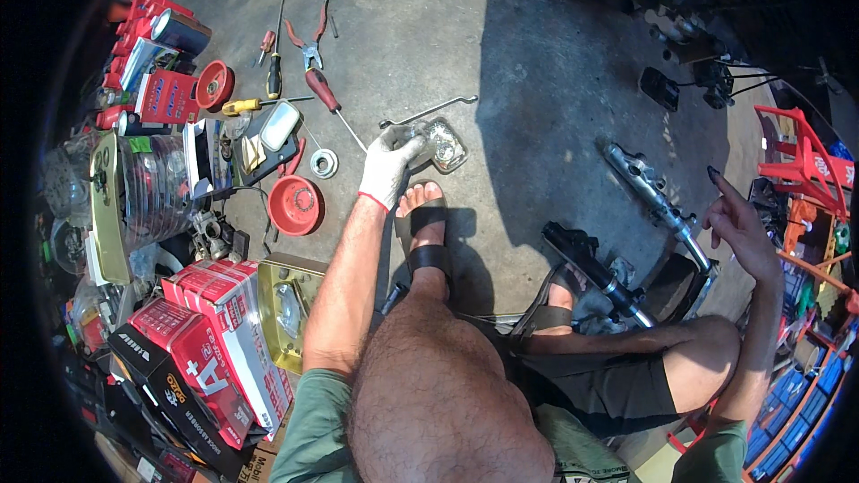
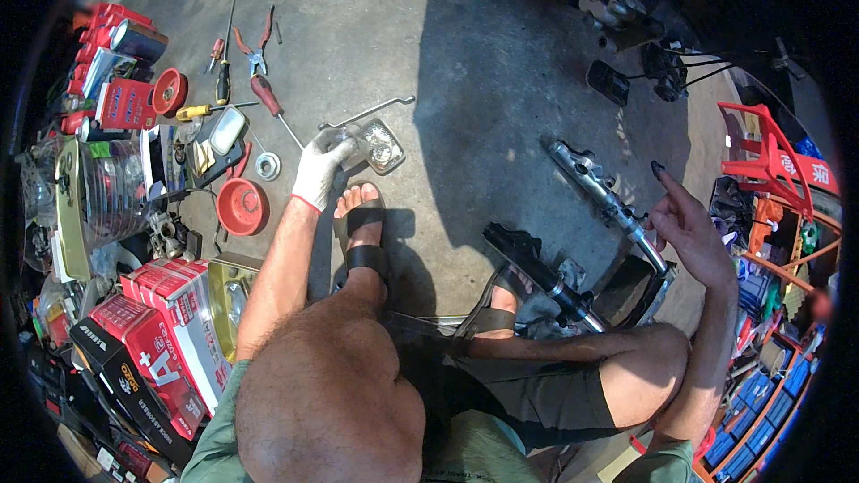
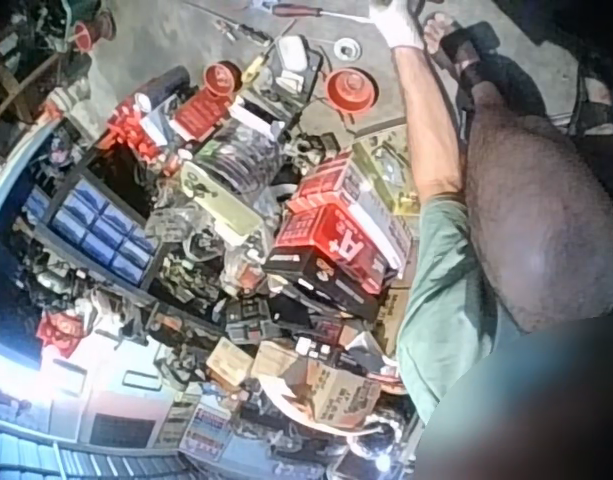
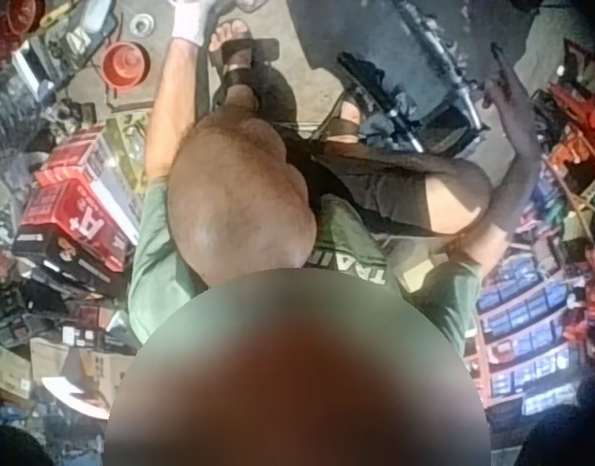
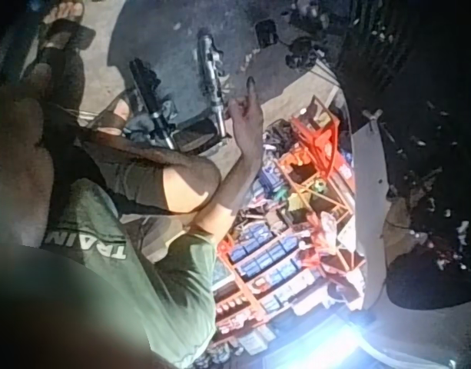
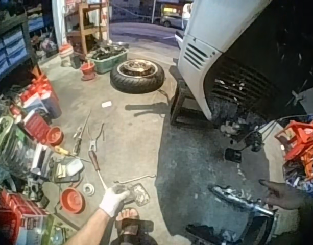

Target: The person works on a white scooter in a workshop, manipulating wires and components under the seat and near the rear. They handle a detached front fork assembly and use a small tool to adjust parts on the scooter's frame.

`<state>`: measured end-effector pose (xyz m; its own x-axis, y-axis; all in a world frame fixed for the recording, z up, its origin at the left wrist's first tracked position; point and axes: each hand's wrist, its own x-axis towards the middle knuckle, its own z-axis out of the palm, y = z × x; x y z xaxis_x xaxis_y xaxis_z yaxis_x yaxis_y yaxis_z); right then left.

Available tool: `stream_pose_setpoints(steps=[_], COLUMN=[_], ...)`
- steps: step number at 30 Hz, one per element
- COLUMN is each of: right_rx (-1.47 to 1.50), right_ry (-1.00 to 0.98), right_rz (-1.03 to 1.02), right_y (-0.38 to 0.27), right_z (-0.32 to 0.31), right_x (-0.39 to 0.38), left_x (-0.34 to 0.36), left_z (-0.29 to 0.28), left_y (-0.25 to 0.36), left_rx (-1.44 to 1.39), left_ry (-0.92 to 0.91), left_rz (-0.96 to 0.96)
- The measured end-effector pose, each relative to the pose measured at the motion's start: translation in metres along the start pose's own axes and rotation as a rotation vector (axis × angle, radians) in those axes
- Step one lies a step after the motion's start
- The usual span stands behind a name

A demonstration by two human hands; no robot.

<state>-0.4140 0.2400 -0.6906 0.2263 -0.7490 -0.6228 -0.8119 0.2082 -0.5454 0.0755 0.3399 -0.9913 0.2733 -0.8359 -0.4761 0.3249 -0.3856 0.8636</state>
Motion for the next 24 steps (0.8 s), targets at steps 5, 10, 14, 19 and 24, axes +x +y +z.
stream_pose_setpoints(steps=[5, 10, 14, 19, 24], right_rx=[-0.008, -0.010, -0.006, 0.001, 0.013], right_ry=[0.003, 0.000, 0.011, 0.035, 0.045], right_rz=[0.005, 0.003, 0.000, -0.001, -0.014], right_y=[0.000, 0.001, 0.002, 0.018, 0.021], right_z=[-0.001, 0.000, -0.002, -0.004, -0.002], right_x=[0.000, 0.001, 0.000, 0.002, 0.003], left_x=[0.001, -0.001, 0.001, 0.002, -0.007], left_z=[0.006, 0.018, 0.020, 0.035, 0.056], left_y=[-0.003, 0.004, -0.003, -0.005, 0.005], left_rx=[-0.071, -0.086, -0.131, -0.062, -0.247], left_ry=[-0.015, -0.019, -0.028, -0.016, 0.063], left_rz=[-0.027, -0.061, -0.064, -0.009, -0.016])
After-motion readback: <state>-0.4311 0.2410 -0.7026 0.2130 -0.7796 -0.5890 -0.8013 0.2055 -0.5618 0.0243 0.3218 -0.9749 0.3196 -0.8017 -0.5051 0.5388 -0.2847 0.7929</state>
